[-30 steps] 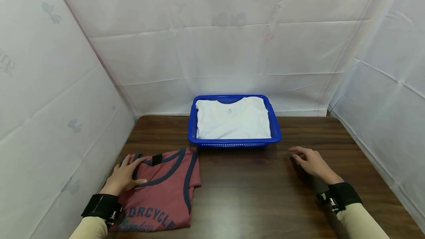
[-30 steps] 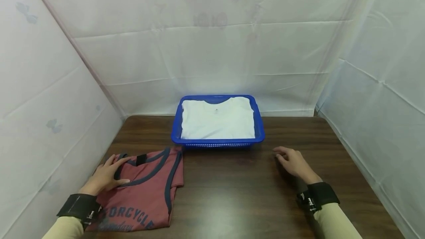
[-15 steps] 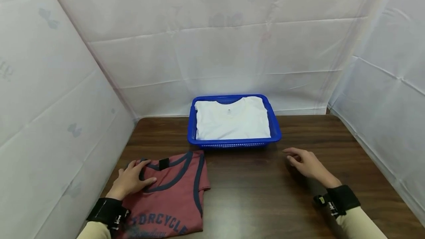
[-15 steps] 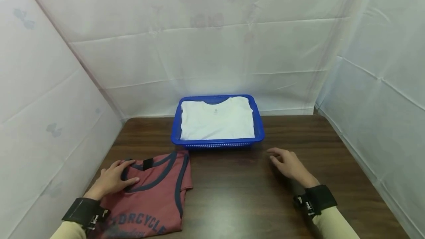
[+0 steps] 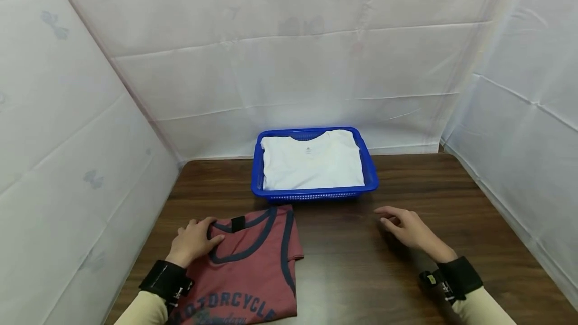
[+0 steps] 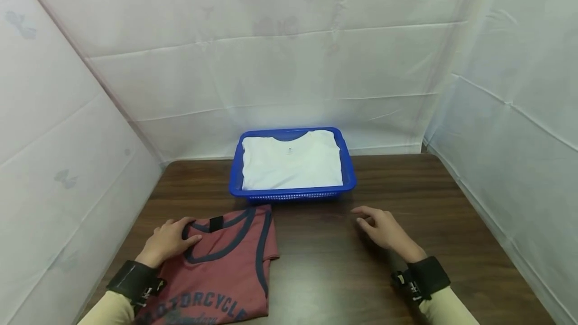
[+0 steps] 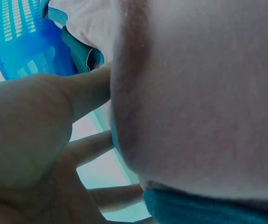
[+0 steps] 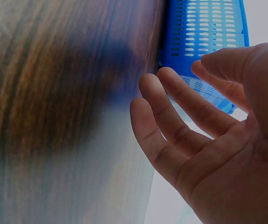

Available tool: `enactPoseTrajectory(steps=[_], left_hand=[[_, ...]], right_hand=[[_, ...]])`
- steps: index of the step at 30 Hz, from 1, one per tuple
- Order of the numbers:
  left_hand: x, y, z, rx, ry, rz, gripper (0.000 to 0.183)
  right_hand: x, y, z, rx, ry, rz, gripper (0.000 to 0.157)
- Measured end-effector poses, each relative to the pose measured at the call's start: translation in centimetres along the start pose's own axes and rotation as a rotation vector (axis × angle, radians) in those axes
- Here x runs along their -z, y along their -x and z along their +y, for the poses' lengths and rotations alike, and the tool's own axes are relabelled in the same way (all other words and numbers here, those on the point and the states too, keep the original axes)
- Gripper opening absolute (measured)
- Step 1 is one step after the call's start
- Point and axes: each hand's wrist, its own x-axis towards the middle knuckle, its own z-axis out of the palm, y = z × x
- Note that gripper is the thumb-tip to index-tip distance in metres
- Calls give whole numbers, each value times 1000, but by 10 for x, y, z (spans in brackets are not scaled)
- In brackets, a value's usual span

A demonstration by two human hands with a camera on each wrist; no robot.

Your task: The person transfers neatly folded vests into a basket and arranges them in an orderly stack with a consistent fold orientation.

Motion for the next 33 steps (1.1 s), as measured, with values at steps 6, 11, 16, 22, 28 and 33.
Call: enactPoseTrajectory(steps=[6,11,16,22,28,33], left_hand=[[-3,-6,20,-3,-22,25,61],[-8,-11,35,1,-48,50,60],[-17,-18,50,4,-50,75,60],[-19,-24,60,4,-9,45,64],[-9,-16,39,41,106,18,73],[0,0,13,27,154,9,77]], right_hand=[[-2,2,-5,-27,-17,-11,28],[-4,2,-9,-36,-60,-43,28],[-5,4,-10,-23,-84,-51,29],[-7,6,-9,-26,-69,-41,29],[-7,8,-8,-18,-68,-36,29],[-4,11,-7,-19,-64,-33,29]])
